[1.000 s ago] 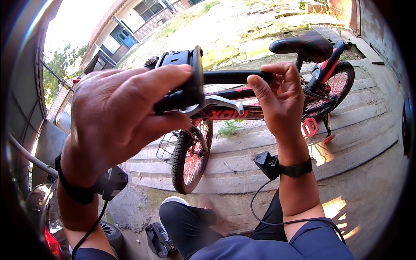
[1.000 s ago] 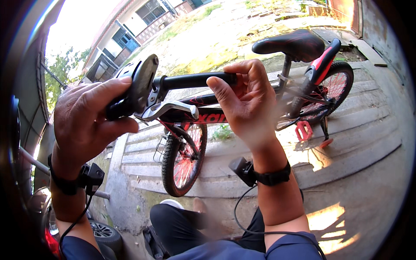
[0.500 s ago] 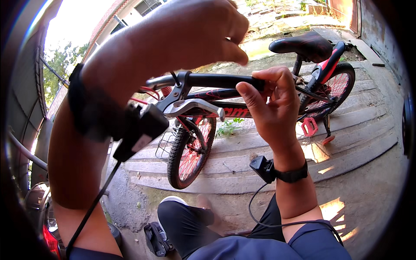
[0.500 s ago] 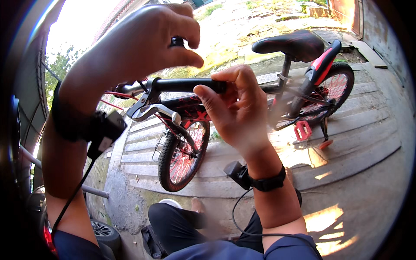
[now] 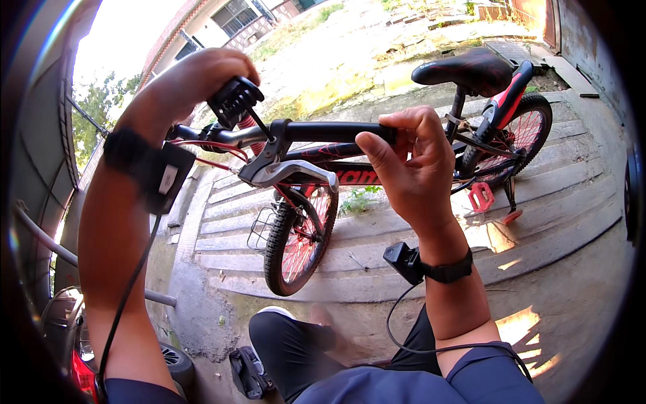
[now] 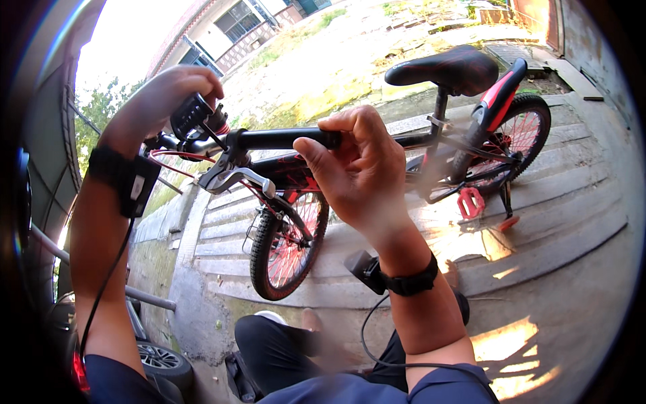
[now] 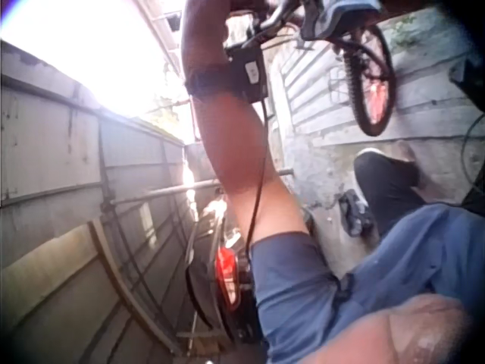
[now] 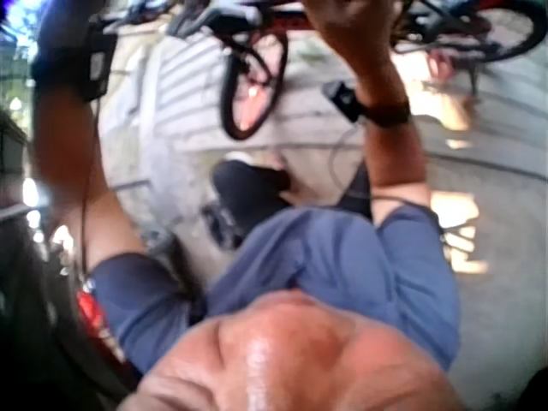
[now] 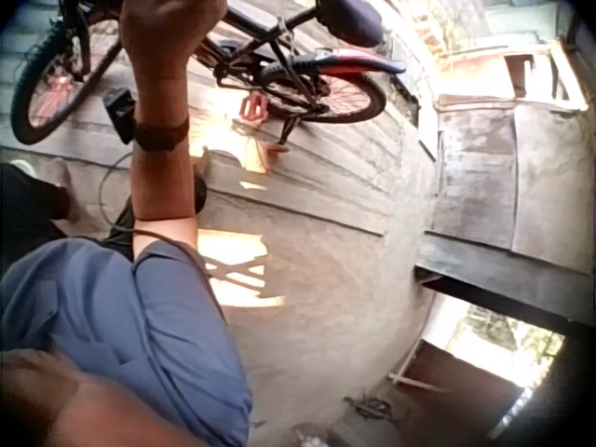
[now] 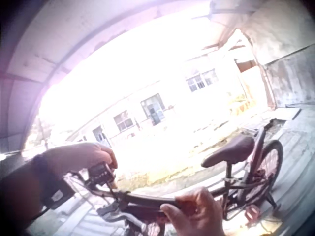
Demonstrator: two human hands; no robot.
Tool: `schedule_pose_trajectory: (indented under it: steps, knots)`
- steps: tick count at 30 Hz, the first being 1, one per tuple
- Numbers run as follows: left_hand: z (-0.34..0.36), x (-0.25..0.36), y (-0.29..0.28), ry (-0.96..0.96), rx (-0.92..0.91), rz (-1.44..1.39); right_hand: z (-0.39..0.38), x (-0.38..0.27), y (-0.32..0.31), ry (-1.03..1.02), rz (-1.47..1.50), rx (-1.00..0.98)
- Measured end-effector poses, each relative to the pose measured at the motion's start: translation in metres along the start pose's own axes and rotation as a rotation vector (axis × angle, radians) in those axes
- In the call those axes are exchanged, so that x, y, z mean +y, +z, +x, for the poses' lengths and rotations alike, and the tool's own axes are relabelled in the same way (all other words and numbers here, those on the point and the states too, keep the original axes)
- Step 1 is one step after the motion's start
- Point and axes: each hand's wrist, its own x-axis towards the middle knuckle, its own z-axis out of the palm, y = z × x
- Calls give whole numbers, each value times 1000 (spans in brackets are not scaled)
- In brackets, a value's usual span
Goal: The person is repairing a bicycle while sitting on concrete steps. They remove the handlebar grips and brake levers, then use a screwdriver to adjust a small black component. They also use pliers to manipulate a red plastic part before reattaching the handlebar grips.
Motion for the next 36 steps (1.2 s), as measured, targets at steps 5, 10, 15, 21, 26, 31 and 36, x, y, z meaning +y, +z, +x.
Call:
schedule_pose_trajectory:
  steps: [5,10,15,21,26,31,36]
  knots:
    - [-27,72,23,-681,394,-427,1,6,-10,136,62,8]
    - [-67,83,35,-619,508,-467,0,2,-11,120,1,-22]
    - [-94,119,55,-527,588,-475,-3,6,-3,116,82,-21]
    - [-82,123,63,-333,586,90,4,6,-6,75,117,27]
    - [-61,126,38,70,400,590,2,7,-3,126,142,21]
    - [-42,127,34,252,371,849,1,9,-3,97,113,36]
    - [-15,117,47,360,476,819,-1,8,1,74,93,43]
